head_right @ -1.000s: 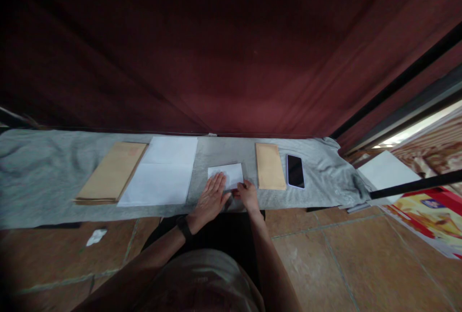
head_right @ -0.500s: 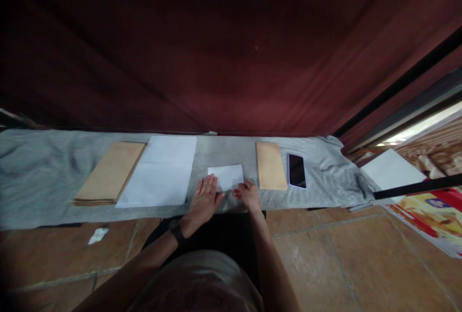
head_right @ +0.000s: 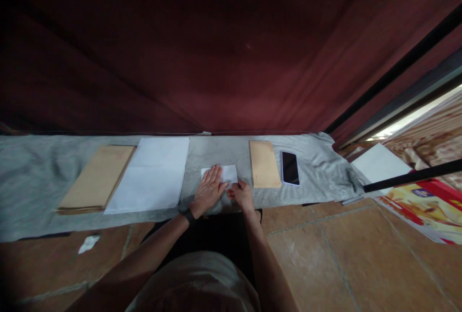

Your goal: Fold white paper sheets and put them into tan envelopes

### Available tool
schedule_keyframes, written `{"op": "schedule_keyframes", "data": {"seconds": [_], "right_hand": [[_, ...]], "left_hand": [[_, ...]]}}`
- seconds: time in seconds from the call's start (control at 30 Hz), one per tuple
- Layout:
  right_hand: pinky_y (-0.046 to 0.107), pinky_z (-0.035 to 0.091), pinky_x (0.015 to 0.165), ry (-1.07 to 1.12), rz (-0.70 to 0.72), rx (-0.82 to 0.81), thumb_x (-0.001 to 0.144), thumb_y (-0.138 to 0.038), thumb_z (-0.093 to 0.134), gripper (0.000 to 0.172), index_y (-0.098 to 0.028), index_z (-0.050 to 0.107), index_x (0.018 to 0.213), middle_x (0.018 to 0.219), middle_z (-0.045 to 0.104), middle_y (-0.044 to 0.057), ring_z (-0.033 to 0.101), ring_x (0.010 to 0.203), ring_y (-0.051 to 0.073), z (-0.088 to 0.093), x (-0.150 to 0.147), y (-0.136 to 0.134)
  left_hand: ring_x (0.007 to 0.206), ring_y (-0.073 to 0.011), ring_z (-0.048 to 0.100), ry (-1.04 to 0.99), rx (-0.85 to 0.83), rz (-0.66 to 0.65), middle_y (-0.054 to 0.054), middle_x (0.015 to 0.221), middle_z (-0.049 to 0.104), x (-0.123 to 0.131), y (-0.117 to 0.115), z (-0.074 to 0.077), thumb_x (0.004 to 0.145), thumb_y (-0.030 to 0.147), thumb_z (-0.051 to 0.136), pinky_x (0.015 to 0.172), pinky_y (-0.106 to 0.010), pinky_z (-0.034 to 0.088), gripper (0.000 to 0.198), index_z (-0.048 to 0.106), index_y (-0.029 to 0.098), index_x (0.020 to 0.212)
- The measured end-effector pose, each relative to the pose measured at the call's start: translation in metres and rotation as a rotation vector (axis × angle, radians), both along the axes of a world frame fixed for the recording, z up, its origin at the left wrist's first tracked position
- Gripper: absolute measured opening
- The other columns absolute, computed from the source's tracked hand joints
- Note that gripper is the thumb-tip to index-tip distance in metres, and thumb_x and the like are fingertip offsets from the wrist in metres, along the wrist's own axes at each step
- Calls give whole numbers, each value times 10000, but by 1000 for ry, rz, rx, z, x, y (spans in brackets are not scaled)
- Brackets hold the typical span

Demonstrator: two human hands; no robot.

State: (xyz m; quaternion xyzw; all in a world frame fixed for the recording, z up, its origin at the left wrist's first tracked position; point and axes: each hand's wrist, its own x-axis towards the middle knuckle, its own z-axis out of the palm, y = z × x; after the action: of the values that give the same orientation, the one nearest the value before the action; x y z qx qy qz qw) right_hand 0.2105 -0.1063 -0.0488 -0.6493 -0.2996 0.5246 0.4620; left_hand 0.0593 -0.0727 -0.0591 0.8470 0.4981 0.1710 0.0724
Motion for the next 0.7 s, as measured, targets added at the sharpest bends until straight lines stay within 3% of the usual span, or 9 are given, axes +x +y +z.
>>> {"op": "schedule_keyframes", "data": {"seconds": [0.23,0.33,0.47,0.57,0.63,0.7], "right_hand": [[267,550,525,-118,-66,120,785,-483,604,292,-211,613,893,716,673,7,651,620,177,11,-2,-7],[289,561,671,-225,-136,216,847,-501,544,322,-204,621,944,801,687,23,655,735,186,33,5,-1],[328,531,833,-628,-223,475,953,-446,464,344,-199,662,1087,970,734,75,676,910,222,74,16,7],[356,507,942,-848,-118,633,996,-367,438,331,-213,680,1161,1122,732,95,672,1044,235,86,12,5],[372,501,983,-940,39,703,1007,-293,426,332,-222,687,1200,1175,726,94,668,1078,232,78,3,-1],[387,496,1019,-993,211,753,1004,-224,423,357,-232,677,1255,1221,717,87,660,1113,227,58,-8,-11]], "left_hand": [[1511,-292,276,-48,15,83,-216,1595,346,-33,-18,1,1040,446,314,1221,-488,288,643,324,34,1533],[1502,-269,306,-149,13,66,-197,1593,363,-43,-24,1,1052,416,297,1200,-470,344,603,318,60,1539],[1474,-221,368,-309,-33,68,-153,1552,450,-48,-24,1,1059,386,294,1194,-428,375,540,380,112,1516],[1414,-193,459,-443,-88,86,-107,1478,548,-50,-22,3,1061,373,285,1182,-417,400,482,478,172,1453],[1368,-188,512,-525,-122,91,-93,1423,599,-51,-21,5,1059,378,289,1173,-413,411,464,535,185,1401],[1324,-190,555,-603,-146,120,-91,1378,634,-53,-21,5,1054,385,300,1158,-410,428,455,576,183,1354]]}}
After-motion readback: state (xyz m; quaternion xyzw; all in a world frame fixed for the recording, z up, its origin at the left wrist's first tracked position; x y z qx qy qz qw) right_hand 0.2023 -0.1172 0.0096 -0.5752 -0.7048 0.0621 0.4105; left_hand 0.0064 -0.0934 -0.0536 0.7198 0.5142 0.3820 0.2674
